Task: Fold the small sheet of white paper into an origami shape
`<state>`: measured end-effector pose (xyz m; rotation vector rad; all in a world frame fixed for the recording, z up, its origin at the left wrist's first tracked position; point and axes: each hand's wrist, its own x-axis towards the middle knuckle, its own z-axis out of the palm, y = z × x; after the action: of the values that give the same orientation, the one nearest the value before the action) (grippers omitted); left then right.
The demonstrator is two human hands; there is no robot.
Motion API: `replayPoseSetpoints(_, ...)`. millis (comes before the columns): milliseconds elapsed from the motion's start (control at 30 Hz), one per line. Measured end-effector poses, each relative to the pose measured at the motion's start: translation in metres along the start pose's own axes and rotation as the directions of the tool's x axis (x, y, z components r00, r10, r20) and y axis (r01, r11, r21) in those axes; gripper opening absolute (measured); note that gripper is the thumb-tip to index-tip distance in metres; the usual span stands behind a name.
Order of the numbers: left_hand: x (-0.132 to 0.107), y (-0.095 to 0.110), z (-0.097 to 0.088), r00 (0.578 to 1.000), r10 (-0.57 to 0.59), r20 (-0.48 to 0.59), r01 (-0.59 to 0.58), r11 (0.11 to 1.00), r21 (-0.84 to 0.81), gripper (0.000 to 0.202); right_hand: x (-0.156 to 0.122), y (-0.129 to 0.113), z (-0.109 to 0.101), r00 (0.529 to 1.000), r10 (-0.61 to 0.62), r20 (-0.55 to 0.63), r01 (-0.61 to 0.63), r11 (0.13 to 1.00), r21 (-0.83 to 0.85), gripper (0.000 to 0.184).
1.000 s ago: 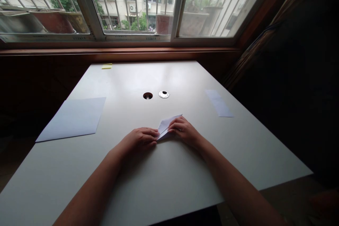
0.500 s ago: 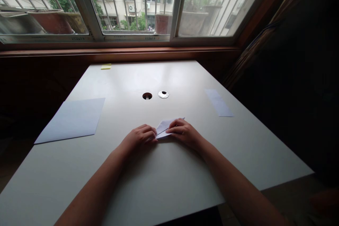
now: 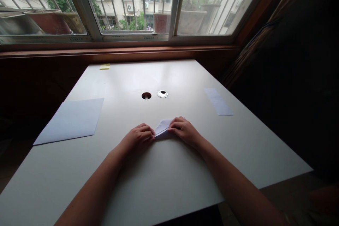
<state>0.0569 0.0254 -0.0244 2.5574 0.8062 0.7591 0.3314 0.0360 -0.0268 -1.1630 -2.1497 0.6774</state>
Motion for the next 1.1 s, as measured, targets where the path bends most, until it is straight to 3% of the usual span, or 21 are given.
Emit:
replayPoseSetpoints(233, -0.0019, 0.0008, -0.0043, 0.997, 0.065, 0.03, -0.062, 0.993, -0.096, 0.017, 0.0, -0.0007, -0.0039, 0.999, 0.03, -0.028, -0.03, 1.0, 0.005, 0.011)
replayPoseSetpoints(633, -0.0013, 0.0072, -0.0044, 0.993, 0.082, 0.082, -0.08, 0.996, -0.024, 0.027, 0.0012, -0.0004, -0.0029, 0.993, 0.096, -0.065, -0.097, 0.995, -0.001, 0.011)
replayPoseSetpoints(800, 0.0001, 0.0074, -0.0002, 0.994, 0.094, 0.049, -0.094, 0.996, -0.011, 0.018, 0.0002, -0.003, -0.0064, 0.997, 0.052, -0.057, -0.052, 0.999, 0.002, 0.011)
replayPoseSetpoints(1100, 0.0027, 0.0043, 0.0005, 1.0, 0.023, 0.011, -0.024, 0.987, 0.161, 0.019, -0.0009, -0.0023, -0.0008, 0.994, -0.108, -0.014, 0.108, 0.994, -0.007, 0.009)
